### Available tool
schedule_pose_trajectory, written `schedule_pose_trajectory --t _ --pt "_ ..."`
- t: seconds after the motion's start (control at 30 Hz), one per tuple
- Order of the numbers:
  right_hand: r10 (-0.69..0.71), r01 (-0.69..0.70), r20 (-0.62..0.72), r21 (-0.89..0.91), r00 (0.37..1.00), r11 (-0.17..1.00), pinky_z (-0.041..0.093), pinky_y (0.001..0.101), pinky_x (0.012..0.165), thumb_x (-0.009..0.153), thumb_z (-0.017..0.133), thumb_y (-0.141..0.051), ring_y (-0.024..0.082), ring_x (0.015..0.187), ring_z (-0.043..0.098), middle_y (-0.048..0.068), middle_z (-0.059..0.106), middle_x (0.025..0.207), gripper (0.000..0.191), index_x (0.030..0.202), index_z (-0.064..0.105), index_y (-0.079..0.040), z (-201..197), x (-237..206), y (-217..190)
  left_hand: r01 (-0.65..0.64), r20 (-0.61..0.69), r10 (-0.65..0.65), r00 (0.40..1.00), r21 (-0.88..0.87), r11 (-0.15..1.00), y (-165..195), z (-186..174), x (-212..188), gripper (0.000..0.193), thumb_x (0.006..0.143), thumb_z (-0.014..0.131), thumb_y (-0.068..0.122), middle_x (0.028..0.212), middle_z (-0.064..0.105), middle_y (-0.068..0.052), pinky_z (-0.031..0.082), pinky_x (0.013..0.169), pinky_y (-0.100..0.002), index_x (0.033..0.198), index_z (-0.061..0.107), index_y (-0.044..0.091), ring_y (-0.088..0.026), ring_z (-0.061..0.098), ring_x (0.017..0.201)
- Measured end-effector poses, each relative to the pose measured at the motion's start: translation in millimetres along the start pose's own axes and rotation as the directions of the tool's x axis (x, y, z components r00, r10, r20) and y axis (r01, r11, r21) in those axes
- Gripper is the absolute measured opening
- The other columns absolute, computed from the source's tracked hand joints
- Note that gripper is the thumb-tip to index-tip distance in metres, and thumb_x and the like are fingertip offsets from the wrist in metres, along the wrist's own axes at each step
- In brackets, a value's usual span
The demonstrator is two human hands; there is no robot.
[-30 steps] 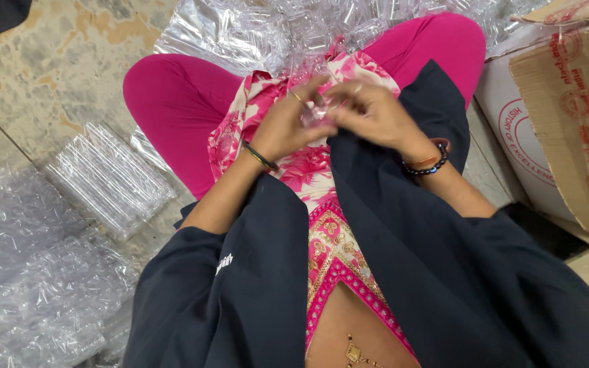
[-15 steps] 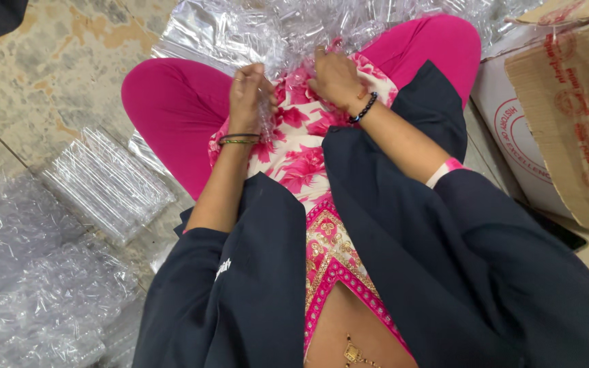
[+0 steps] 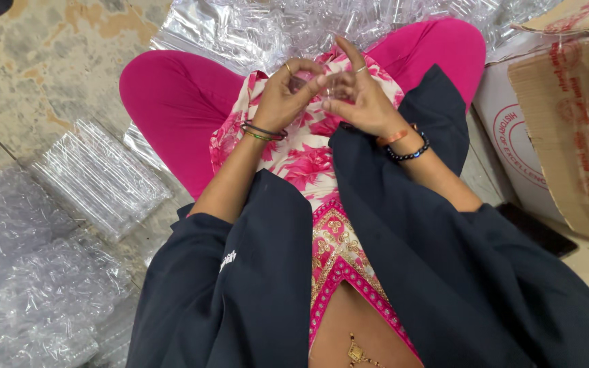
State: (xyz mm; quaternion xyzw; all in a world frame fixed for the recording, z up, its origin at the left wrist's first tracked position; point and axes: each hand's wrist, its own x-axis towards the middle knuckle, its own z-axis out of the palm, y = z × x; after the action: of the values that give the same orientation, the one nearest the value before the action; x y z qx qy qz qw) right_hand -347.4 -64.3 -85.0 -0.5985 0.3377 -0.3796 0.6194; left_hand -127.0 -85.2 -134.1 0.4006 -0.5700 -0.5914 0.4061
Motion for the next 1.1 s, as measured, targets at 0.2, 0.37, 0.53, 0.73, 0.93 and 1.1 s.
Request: schedule_pose_trajectory --t 0.2,0.37,0.53,0.73,0.93,1.1 --pt "0.203 -0.103 -0.237 0.375 0.95 0.921 0.062 0.0347 0.095 0.112 0.057 -0.011 0.02 0.105 0.075 0.012 0.073 0.109 0.01 0.114 0.057 -0.001 -17.1 14.0 -7.6 -0.026 -0.076 0.015 0.997 -0.143 0.989 15.6 -6.1 -3.1 0.038 0.106 0.072 0.024 0.121 0.066 -0.005 0.06 0.082 -0.025 0.136 0.063 0.002 -0.007 0.064 0.1" --pt "0.173 -0.138 -0.184 0.19 0.968 0.972 0.059 0.0287 0.086 0.11 0.055 -0.019 0.011 0.098 0.069 0.005 0.072 0.11 0.017 0.11 0.064 -0.005 -7.6 10.1 -19.8 0.177 -0.019 -0.194 0.981 -0.328 0.928 24.4 3.7 -16.0 0.041 0.098 0.072 0.027 0.11 0.068 -0.005 0.058 0.068 -0.026 0.131 0.059 0.005 -0.01 0.067 0.081" --pt "-0.125 0.107 -0.11 -0.152 0.986 0.983 0.049 0.0287 0.098 0.113 0.061 -0.014 0.012 0.112 0.061 0.005 0.065 0.122 0.016 0.115 0.069 -0.001 1.3 7.8 -40.6 0.192 0.023 -0.203 0.979 -0.447 0.874 34.1 3.8 -16.7 0.033 0.102 0.074 0.026 0.104 0.071 -0.005 0.058 0.072 -0.026 0.123 0.063 0.004 -0.012 0.068 0.084" --pt "-0.189 0.159 -0.079 -0.288 0.979 0.945 0.051 0.0326 0.101 0.11 0.062 -0.013 0.019 0.117 0.063 0.01 0.067 0.122 0.015 0.114 0.069 0.0 -1.7 1.6 -52.0 0.217 0.116 -0.193 0.974 -0.257 0.942 50.4 0.0 -20.2 0.049 0.093 0.082 0.03 0.101 0.069 -0.006 0.059 0.069 -0.032 0.128 0.06 0.004 -0.015 0.068 0.083" --pt "-0.063 0.061 0.012 -0.516 0.998 0.855 0.054 0.037 0.093 0.111 0.055 -0.022 0.03 0.105 0.069 0.017 0.07 0.115 0.027 0.114 0.066 0.003 23.1 -3.3 -39.5 -0.058 0.171 -0.015 0.985 0.414 0.908 47.8 5.5 -33.1 0.102 0.082 0.084 0.031 0.1 0.071 -0.014 0.054 0.077 -0.038 0.162 0.025 0.009 -0.022 0.068 0.085" --pt "0.051 -0.029 0.021 -0.588 0.998 0.808 0.052 0.0432 0.09 0.11 0.054 -0.03 0.035 0.104 0.067 0.021 0.067 0.113 0.035 0.125 0.066 -0.002 17.3 7.3 -13.5 -0.204 0.003 0.218 0.976 0.369 0.907 15.6 11.5 -36.8 0.063 0.103 0.072 0.021 0.115 0.071 -0.014 0.058 0.085 -0.035 0.158 0.042 0.015 -0.021 0.072 0.097"
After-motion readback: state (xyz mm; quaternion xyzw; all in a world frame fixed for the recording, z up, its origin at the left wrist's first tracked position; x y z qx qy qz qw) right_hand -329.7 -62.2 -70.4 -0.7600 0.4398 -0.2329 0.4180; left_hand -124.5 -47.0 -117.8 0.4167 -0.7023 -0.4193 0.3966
